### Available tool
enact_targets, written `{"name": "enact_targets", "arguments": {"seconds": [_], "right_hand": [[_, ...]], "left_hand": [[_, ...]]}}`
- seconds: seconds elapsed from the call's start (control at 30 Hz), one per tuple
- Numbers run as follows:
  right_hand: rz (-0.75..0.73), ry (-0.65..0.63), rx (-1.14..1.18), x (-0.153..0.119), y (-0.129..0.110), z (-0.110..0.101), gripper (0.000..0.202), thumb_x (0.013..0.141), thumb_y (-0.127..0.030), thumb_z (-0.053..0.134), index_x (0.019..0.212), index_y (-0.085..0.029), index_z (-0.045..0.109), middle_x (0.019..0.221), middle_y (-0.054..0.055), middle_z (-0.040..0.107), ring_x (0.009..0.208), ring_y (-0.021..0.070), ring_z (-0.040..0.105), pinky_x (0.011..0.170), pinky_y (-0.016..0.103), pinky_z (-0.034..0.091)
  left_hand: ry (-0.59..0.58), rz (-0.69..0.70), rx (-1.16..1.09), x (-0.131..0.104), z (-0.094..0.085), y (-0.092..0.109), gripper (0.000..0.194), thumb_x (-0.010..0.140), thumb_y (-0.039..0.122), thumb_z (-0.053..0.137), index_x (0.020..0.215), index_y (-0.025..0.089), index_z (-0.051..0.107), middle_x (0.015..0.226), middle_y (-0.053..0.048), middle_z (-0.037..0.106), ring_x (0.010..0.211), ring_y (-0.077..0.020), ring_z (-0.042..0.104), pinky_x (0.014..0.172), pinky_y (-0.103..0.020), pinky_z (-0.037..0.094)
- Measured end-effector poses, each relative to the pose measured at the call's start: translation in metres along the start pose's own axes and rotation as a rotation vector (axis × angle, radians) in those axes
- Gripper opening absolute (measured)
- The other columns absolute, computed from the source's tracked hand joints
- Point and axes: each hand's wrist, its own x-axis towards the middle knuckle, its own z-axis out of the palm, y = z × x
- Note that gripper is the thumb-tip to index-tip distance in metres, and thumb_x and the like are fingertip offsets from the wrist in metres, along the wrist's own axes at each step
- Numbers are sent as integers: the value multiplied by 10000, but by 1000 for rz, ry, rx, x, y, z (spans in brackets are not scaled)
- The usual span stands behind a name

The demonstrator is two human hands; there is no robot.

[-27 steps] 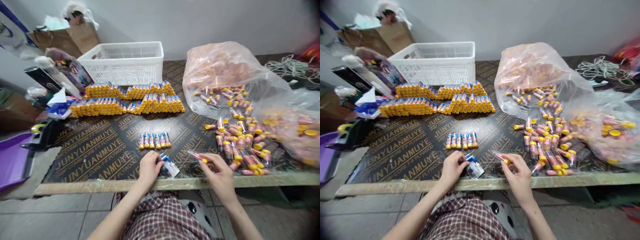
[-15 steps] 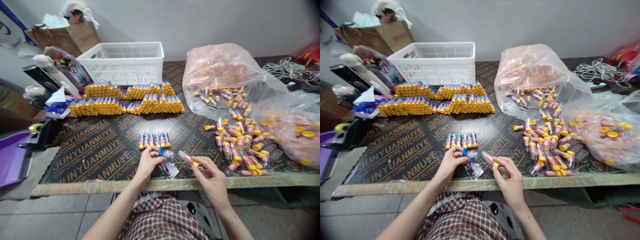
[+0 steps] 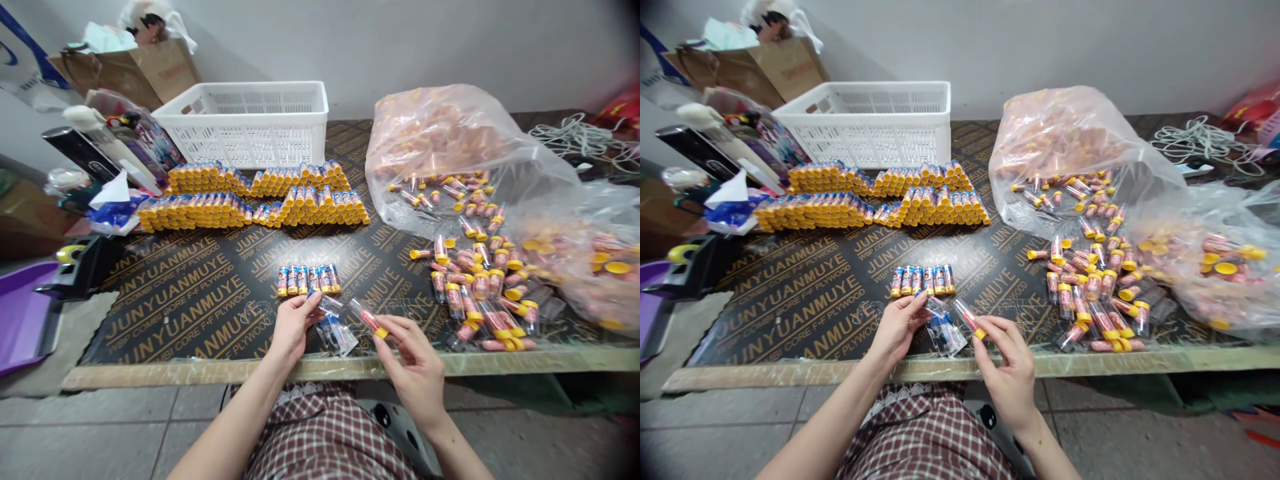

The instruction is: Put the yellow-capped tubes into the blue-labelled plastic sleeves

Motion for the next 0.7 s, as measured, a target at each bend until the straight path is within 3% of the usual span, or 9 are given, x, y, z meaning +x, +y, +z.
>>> {"name": "enact_targets", "arguments": {"seconds": [0.2,0.33,0.5,0.63,0.7], "right_hand": [[-222,-19,-124,-2,-4,7,445,820,-53,564,1208,-268,592,1086,71,594,1001,196,584,879,347,493],[-260,-80,-100,-3,-4,12,467,818,-38,555,1227,-264,578,1088,73,585,996,183,585,872,322,502],[-168,-187,-29,-3,4,15,426,868,-59,469,1218,-272,583,1096,74,579,1014,181,583,868,326,507],[-210,-166,-43,1,10,15,499,828,-62,502,1265,-301,542,1021,59,578,920,172,606,797,310,538],[-231,-153,-61,5,11,15,607,778,-72,545,1330,-312,467,1097,69,545,985,201,591,836,350,539]], "left_hand": [[47,-17,-54,-2,2,-1,371,412,358,876,583,111,658,518,13,608,496,-88,564,515,-202,482],[31,12,-69,-5,4,-5,339,480,345,856,633,108,667,598,-3,638,546,-86,573,546,-202,491],[-121,15,-57,-10,6,-6,305,568,253,825,802,116,686,755,-31,690,644,-99,615,646,-221,511],[-249,-37,38,-17,5,-7,386,551,214,834,895,119,686,792,-52,707,666,-120,637,674,-241,513],[-311,-77,93,-21,6,-7,374,552,223,834,881,115,692,795,-61,712,665,-131,641,672,-249,510]]}}
